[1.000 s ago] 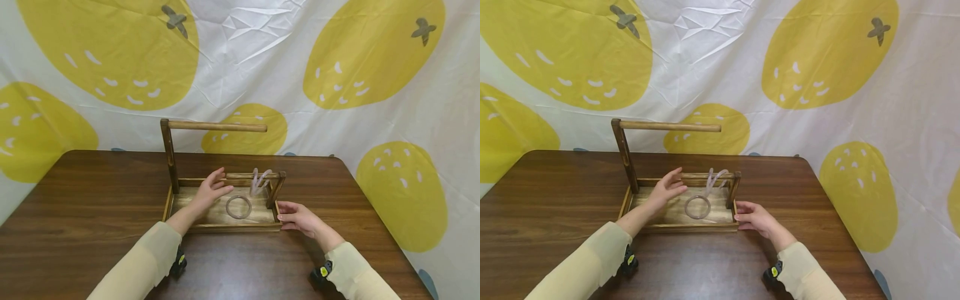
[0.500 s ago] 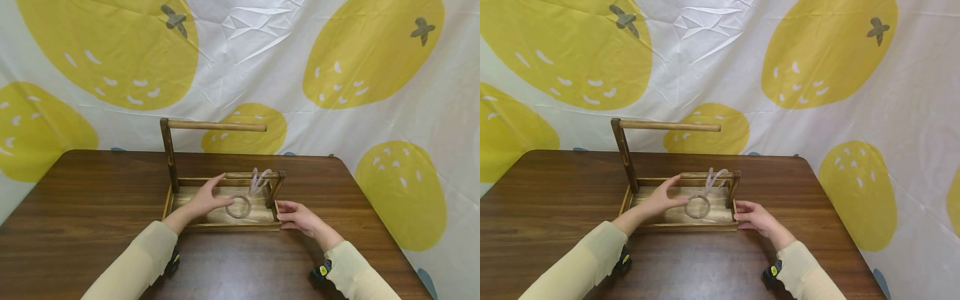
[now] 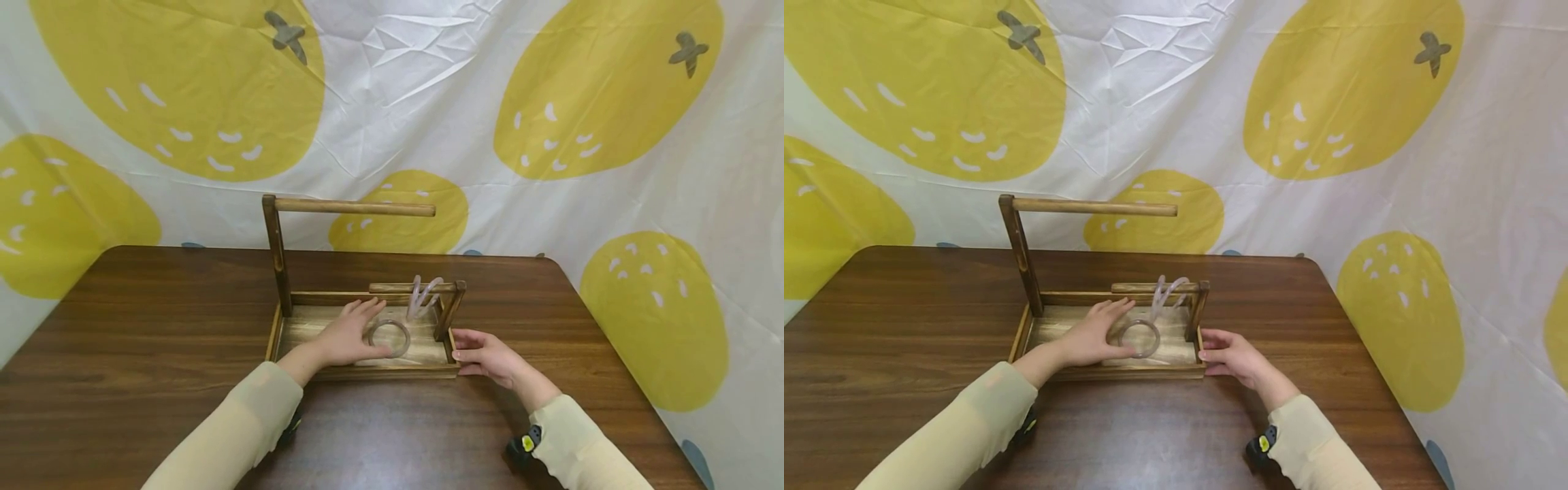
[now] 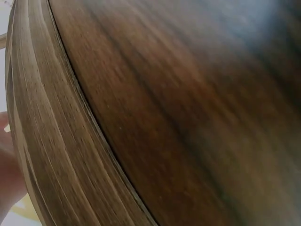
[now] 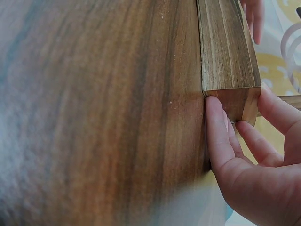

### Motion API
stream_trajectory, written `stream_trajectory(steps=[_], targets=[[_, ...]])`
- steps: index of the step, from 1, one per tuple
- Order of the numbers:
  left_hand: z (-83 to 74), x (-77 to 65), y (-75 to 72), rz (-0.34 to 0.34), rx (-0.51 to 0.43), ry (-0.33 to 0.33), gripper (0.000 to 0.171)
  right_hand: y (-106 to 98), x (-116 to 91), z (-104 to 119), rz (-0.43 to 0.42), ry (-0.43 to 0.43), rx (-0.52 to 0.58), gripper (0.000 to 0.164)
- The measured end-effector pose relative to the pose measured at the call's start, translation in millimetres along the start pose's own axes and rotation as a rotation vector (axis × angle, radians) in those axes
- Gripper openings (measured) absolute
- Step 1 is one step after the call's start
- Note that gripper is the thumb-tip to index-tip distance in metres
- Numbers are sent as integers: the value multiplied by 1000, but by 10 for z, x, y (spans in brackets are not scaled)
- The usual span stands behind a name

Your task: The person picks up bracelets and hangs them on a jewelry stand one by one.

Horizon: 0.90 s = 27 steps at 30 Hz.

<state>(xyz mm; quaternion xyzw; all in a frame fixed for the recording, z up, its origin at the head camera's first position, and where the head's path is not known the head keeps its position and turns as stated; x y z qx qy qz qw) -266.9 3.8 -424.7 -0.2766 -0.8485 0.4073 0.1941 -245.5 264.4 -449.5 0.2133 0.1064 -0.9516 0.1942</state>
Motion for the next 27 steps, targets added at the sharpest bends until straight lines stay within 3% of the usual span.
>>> stream_trajectory(steps=[13,20,27], targets=[[-17,98,143,66,91,9,92,-1,2,-5,-8,1,-4,61],[-39,157,174,100,123,-13,92,1,-5,0,-14,1,-1,61],[-77,189,179,132,177,11,85,7,-16,10,-9,-1,-2,61]])
Point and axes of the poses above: each hand's wrist, its own x-axis towards the middle knuckle, its own y-axis out of the palm, z = x × y, the point moved 4 cm from there along x, towards the middle knuckle, and after that the axes turned 8 degrees about y, right-handed, at the moved point
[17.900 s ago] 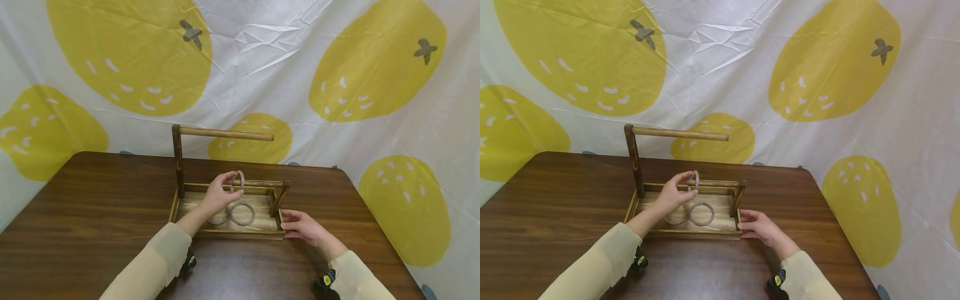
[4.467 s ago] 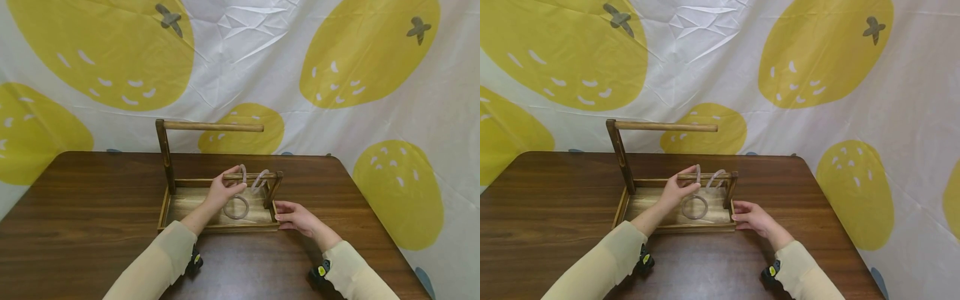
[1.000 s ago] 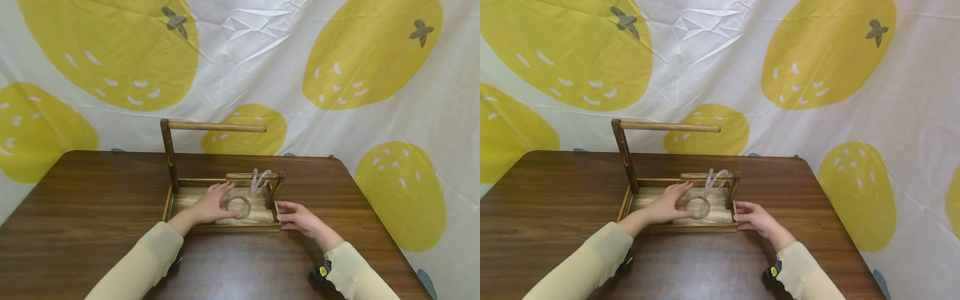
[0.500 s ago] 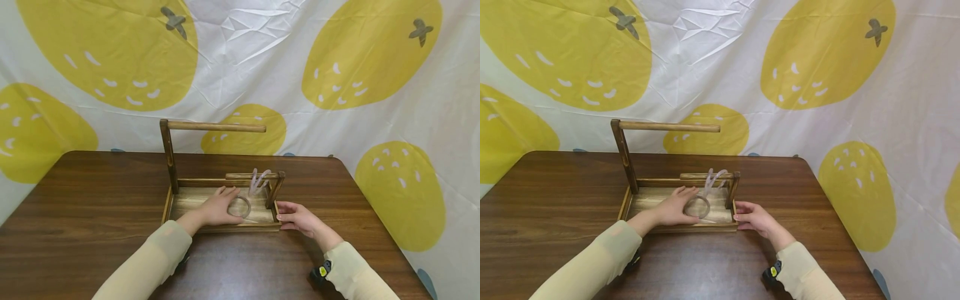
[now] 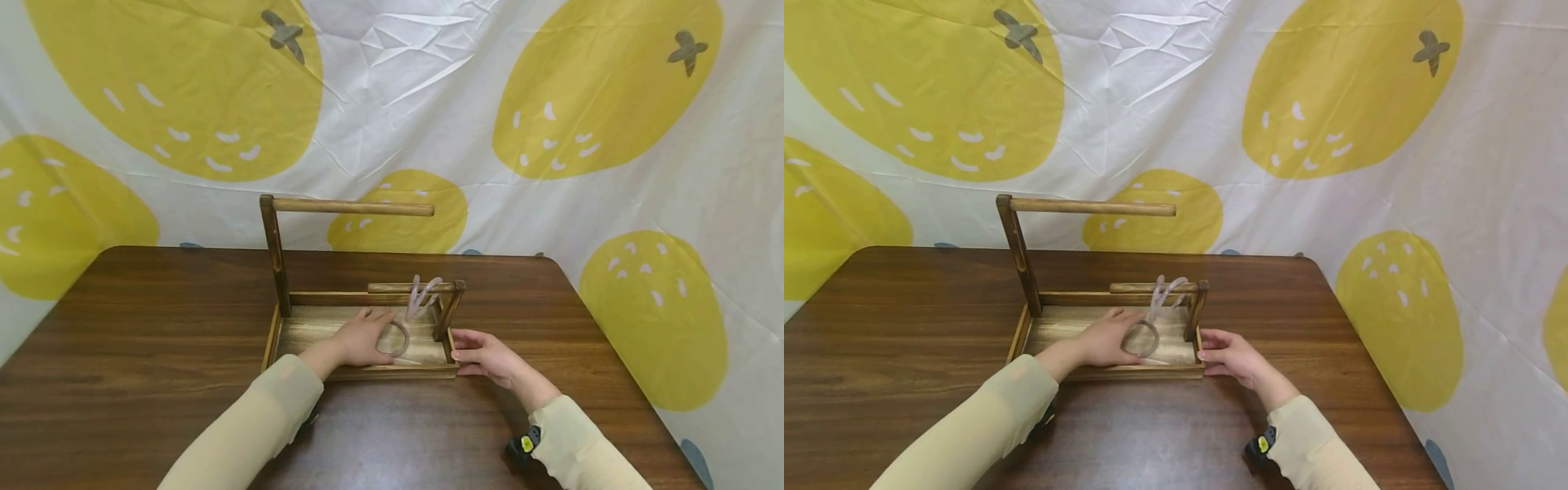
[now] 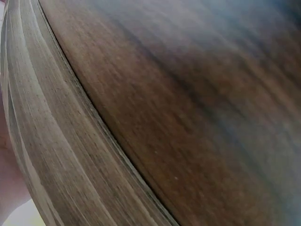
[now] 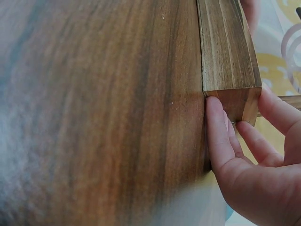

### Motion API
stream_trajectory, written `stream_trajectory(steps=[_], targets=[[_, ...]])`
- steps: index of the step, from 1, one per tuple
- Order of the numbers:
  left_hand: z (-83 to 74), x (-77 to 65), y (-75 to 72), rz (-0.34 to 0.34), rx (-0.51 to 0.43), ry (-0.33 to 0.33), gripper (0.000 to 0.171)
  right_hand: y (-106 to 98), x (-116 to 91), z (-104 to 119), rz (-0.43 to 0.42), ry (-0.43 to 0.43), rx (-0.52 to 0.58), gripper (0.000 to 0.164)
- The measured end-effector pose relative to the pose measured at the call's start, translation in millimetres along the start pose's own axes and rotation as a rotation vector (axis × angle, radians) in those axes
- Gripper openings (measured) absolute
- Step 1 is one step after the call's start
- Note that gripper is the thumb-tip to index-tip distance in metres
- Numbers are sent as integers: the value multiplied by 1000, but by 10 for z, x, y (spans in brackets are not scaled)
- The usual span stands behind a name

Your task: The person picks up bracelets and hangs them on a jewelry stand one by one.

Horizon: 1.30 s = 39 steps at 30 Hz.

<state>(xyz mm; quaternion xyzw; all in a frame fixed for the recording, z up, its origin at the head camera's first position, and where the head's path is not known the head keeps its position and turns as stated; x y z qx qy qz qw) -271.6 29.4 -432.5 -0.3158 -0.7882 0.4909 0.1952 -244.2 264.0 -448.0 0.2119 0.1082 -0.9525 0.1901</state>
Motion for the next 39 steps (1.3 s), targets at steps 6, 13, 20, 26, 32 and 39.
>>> stream_trajectory(steps=[6,13,20,26,32,39], targets=[[-10,25,-10,17,53,1,76,-10,7,4,4,-5,0,61],[-2,63,-18,24,99,-5,74,-10,10,-2,1,-2,-7,62],[-8,73,-47,27,169,11,76,-1,1,-5,-2,6,-9,63],[46,39,-84,35,188,-46,78,0,10,-9,-4,3,-15,61],[103,8,-113,24,151,-59,82,-6,19,-21,2,2,-16,61],[169,-32,-148,-14,119,-76,78,-5,9,-4,-2,6,-17,63]])
Point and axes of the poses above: each hand's wrist, its own x-axis towards the middle knuckle, its own y-axis out of the palm, z = x × y, the point moved 4 cm from there along x, towards the middle knuckle, and after that the axes turned 8 degrees about y, right-handed, at the moved point
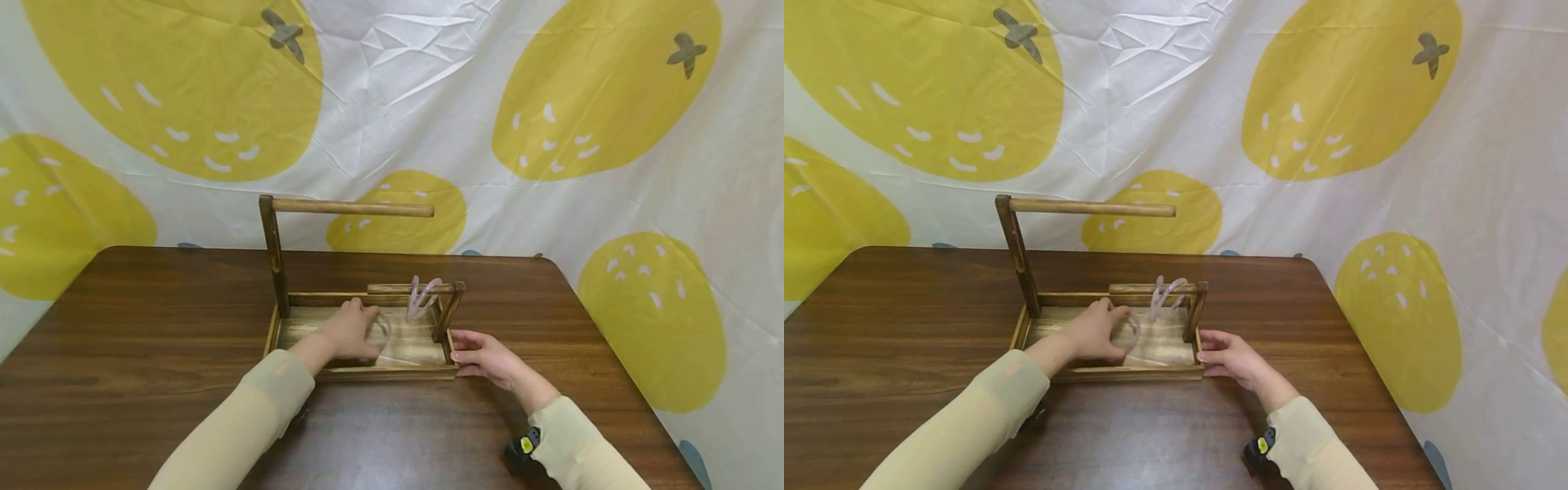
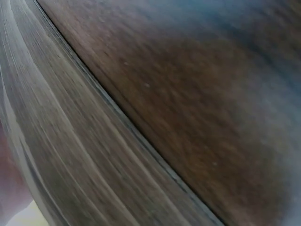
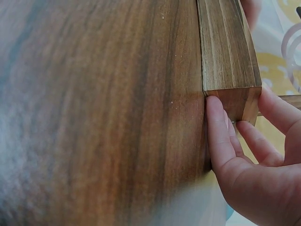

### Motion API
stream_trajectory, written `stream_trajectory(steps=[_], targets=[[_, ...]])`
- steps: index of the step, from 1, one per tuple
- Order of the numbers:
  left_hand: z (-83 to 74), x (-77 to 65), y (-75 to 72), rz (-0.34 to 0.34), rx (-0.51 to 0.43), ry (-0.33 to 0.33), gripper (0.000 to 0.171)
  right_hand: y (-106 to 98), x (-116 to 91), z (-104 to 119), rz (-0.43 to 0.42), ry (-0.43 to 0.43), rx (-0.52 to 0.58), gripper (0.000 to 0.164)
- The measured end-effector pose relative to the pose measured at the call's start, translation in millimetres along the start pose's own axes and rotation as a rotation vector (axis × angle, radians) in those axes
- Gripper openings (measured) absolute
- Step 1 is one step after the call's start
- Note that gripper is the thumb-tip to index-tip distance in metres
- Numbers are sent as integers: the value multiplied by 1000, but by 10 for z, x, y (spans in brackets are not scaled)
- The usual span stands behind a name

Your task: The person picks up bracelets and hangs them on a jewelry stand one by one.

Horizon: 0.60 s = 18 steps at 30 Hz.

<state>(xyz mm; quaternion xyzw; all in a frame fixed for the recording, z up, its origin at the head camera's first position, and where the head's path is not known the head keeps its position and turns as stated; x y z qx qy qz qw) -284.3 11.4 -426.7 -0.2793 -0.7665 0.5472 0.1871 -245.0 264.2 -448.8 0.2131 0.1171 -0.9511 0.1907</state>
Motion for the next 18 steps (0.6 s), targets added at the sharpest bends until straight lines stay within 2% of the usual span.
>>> stream_trajectory(steps=[11,18], targets=[[188,-63,-56,-89,-117,-78,77,-6,6,24,2,-1,7,62],[241,-119,-79,-154,-196,-89,80,-1,-1,2,1,5,8,62]])
Point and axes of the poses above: each hand's wrist, its own x-axis towards the middle knuckle, its own y-axis out of the palm, z = x × y, the point moved 4 cm from there along x, towards the middle knuckle, and after that the axes turned 8 degrees about y, right-handed, at the moved point
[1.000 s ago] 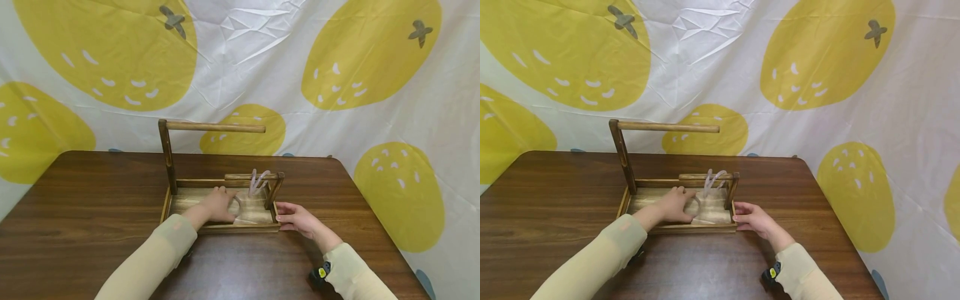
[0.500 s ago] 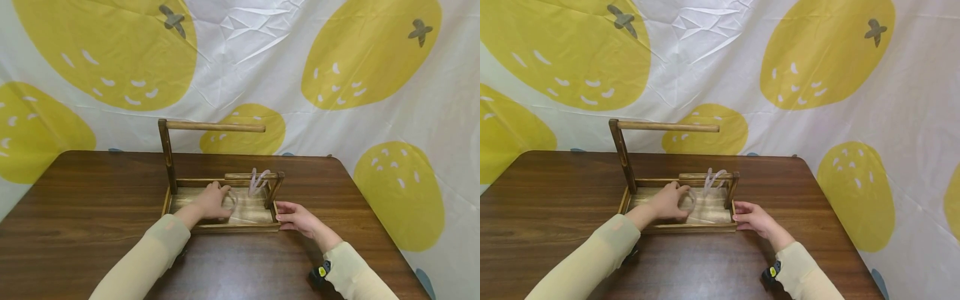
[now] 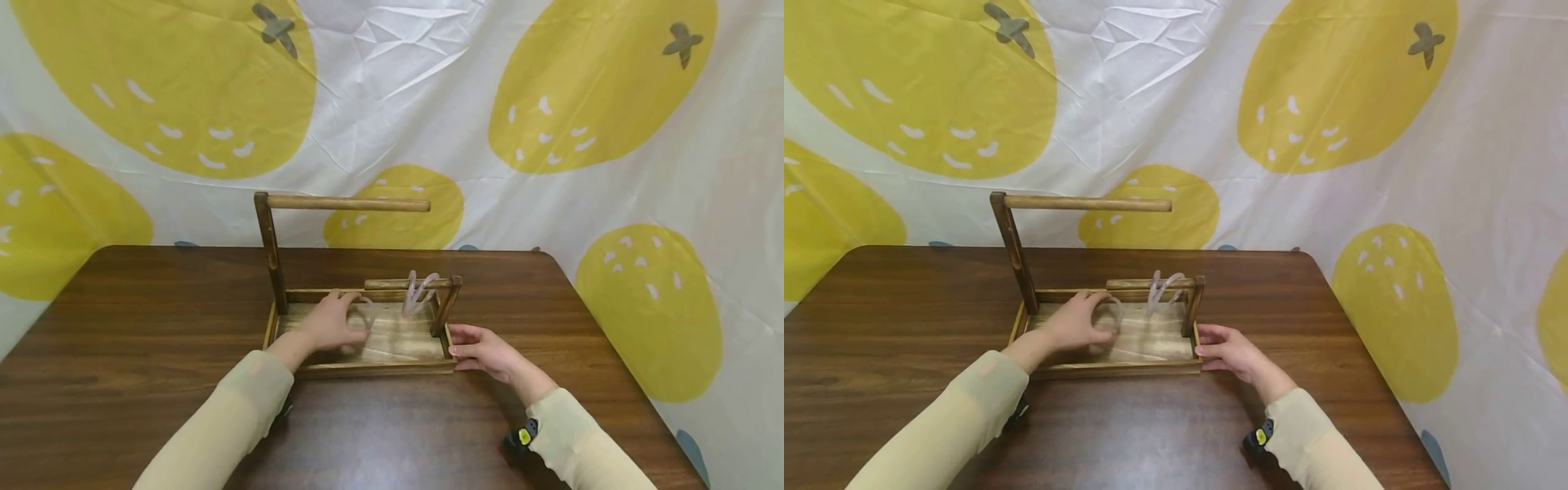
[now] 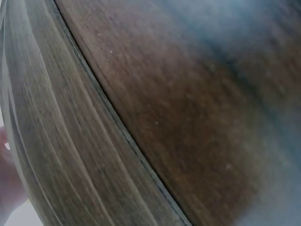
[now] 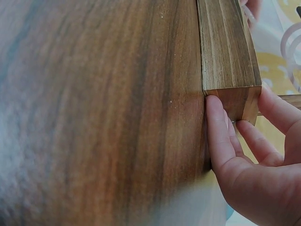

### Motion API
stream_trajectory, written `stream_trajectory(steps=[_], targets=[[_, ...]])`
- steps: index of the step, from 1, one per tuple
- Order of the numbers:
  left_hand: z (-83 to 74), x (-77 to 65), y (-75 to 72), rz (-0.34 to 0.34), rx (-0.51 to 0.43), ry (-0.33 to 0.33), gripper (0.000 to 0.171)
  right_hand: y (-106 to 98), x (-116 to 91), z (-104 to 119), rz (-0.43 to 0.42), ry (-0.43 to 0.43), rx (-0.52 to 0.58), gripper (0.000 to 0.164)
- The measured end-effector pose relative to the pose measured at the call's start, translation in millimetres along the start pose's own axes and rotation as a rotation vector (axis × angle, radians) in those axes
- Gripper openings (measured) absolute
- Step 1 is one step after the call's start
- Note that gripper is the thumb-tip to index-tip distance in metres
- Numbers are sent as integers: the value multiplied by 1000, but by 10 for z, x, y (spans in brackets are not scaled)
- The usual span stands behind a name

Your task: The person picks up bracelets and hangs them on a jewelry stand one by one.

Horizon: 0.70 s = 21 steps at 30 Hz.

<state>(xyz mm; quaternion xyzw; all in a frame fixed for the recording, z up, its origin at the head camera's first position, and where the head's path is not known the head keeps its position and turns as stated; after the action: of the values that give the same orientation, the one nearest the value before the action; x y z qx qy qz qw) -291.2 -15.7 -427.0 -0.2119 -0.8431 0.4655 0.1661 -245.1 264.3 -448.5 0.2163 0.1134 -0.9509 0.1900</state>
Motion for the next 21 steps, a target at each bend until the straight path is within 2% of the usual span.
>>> stream_trajectory(steps=[5,12,17,21], targets=[[-5,-20,-51,-60,-45,11,77,2,5,-6,-3,-1,-2,62],[4,-34,-89,-121,-50,20,73,1,-1,0,-5,-1,0,61],[10,-64,-105,-163,-128,22,72,4,-7,6,-9,2,-1,60],[-2,-89,-132,-210,-157,53,68,5,-3,5,-7,1,-2,60]])
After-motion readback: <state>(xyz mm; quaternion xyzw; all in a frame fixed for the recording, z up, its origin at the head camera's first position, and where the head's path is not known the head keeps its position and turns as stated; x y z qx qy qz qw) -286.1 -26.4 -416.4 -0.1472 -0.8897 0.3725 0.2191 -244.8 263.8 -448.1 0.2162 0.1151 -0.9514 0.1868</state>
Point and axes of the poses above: each hand's wrist, its own x-axis towards the middle knuckle, its own y-axis out of the palm, z = x × y, the point moved 4 cm from there along x, towards the middle knuckle, and after that the axes turned 8 degrees about y, right-handed, at the moved point
